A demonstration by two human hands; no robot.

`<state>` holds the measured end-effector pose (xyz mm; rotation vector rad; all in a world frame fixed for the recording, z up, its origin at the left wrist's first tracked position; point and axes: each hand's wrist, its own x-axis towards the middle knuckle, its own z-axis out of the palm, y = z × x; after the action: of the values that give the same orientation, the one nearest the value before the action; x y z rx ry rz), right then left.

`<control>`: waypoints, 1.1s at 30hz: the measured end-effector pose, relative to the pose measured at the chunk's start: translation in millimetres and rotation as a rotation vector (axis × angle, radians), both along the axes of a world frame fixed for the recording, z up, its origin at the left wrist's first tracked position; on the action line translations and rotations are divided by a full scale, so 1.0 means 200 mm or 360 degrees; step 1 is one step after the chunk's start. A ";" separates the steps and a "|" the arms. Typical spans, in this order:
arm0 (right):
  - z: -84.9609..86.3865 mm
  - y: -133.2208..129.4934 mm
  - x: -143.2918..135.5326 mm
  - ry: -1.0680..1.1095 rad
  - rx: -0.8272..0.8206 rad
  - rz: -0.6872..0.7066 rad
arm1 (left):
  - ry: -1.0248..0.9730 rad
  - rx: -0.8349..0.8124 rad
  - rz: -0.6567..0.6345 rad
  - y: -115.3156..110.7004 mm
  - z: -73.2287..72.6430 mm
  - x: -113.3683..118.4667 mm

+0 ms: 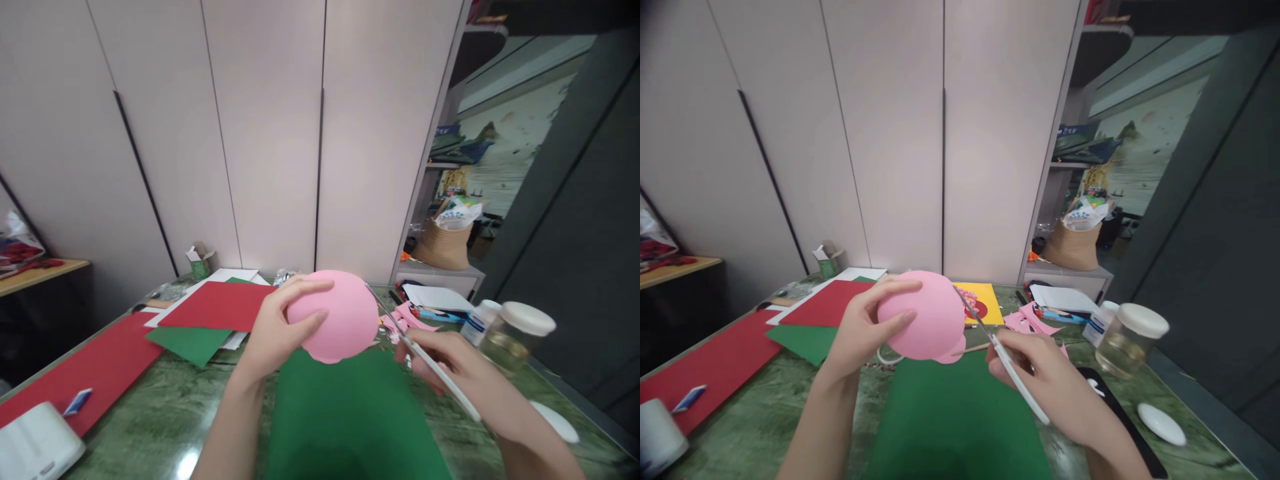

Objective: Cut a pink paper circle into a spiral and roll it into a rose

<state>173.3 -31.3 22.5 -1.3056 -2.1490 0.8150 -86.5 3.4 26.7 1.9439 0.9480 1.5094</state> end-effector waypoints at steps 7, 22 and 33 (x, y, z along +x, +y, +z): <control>-0.02 0.01 0.01 -0.0008 0.0040 0.0012 | -0.0060 -0.0035 0.0094 0.01 -0.02 0.00; -0.02 0.03 0.02 -0.0008 0.0035 0.0015 | 0.0053 -0.0046 0.0160 0.01 -0.02 0.02; -0.03 0.03 0.02 -0.0035 0.0011 -0.0011 | 0.0105 -0.0047 0.0122 0.01 -0.02 0.03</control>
<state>177.1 -25.4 15.9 -1.3235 -2.1613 0.7931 -81.2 5.9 22.2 1.9680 1.0786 1.4724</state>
